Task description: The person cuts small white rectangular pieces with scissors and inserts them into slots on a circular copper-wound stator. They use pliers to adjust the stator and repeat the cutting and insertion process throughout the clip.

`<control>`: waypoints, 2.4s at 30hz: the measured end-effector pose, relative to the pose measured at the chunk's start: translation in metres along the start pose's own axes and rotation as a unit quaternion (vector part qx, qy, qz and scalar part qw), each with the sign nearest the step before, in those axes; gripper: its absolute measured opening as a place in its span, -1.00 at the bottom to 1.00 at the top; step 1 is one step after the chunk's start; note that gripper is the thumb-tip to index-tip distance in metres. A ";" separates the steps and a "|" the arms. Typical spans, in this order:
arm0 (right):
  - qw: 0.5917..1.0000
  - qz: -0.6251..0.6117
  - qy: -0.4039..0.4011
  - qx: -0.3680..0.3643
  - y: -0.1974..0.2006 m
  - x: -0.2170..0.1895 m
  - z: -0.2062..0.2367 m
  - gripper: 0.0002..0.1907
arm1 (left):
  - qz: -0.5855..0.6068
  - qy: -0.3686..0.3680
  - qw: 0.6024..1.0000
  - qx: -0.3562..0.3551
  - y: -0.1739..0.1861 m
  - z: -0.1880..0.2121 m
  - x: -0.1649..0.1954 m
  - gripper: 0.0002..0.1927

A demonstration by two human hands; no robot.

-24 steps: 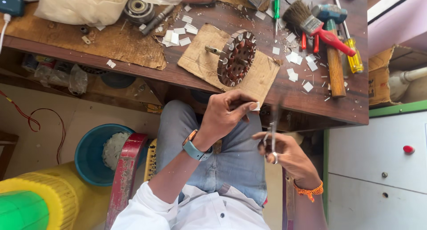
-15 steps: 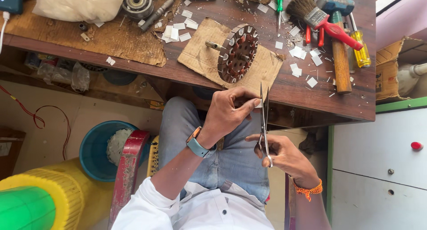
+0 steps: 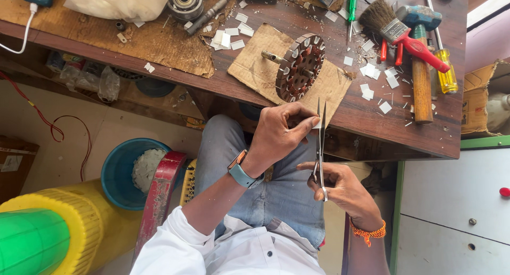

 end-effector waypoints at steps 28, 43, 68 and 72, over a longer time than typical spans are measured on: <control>0.950 0.211 -0.007 0.229 0.039 -0.073 0.043 -0.27 | 0.319 0.164 0.932 -0.056 0.000 0.092 0.002 -0.78; 0.806 0.583 -0.046 0.093 0.077 -0.132 -0.101 -0.52 | 0.173 0.166 0.970 0.032 0.045 0.060 -0.087 -0.94; 0.960 -0.263 0.074 0.068 0.000 -0.028 0.016 -0.84 | -0.186 -0.259 0.932 -0.170 -0.037 0.062 0.096 -0.76; 0.961 -0.119 0.218 0.123 -0.003 -0.070 0.041 -0.88 | -0.151 -0.301 0.932 -0.133 -0.035 0.074 0.115 -0.73</control>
Point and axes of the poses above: each hand's wrist, its own z-axis away from the middle knuckle, its own y-axis out of the back of the hand, x = y × z, the point moved 9 cm from there along -z, towards the middle knuckle, and after that the axes turned 2 degrees about z, right-handed, at the moved point
